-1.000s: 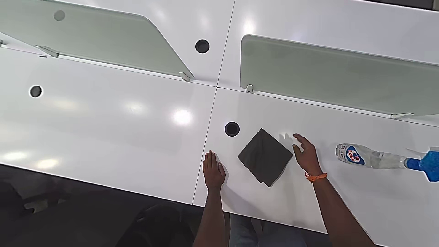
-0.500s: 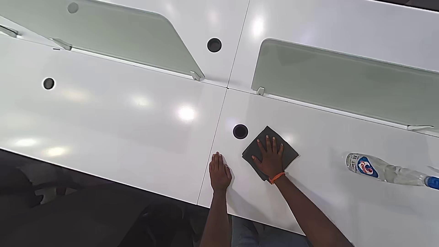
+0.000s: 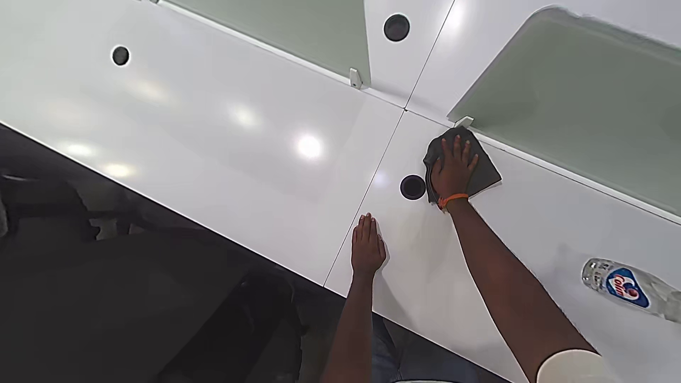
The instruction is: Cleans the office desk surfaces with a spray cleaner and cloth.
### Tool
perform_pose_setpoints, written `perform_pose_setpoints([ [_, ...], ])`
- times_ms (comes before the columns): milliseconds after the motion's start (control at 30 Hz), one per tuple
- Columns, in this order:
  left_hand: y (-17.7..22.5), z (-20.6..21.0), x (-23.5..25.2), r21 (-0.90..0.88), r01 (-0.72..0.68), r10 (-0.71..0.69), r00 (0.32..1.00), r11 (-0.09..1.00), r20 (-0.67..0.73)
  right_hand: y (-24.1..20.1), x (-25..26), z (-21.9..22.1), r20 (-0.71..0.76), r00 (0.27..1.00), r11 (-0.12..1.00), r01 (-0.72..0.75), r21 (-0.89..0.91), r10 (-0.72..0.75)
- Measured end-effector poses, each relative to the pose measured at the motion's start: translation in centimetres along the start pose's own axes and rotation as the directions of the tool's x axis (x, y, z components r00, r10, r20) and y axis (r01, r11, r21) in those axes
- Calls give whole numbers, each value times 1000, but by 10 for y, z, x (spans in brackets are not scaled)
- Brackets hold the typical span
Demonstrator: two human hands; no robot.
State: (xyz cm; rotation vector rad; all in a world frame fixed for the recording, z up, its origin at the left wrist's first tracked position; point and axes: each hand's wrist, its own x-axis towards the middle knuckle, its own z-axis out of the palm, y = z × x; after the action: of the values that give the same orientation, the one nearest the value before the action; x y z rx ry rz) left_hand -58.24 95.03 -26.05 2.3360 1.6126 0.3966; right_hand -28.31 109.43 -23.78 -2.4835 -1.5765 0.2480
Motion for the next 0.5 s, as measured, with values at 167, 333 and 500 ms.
perform_pose_setpoints([
  [167, 1, 2, 0, -8, 8, -8, 999, 1000, 35, -69, 5, 13, 69, 989, 990, 127, 64, -131],
  [333, -1, 2, -1, -116, -27, 24, 999, 993, -30, -122, -31, 28, 151, 919, 931, 364, 35, -365],
  [500, -6, -2, -6, -319, -88, 25, 980, 944, -196, -116, -86, 32, 162, 828, 841, 539, 33, -537],
])
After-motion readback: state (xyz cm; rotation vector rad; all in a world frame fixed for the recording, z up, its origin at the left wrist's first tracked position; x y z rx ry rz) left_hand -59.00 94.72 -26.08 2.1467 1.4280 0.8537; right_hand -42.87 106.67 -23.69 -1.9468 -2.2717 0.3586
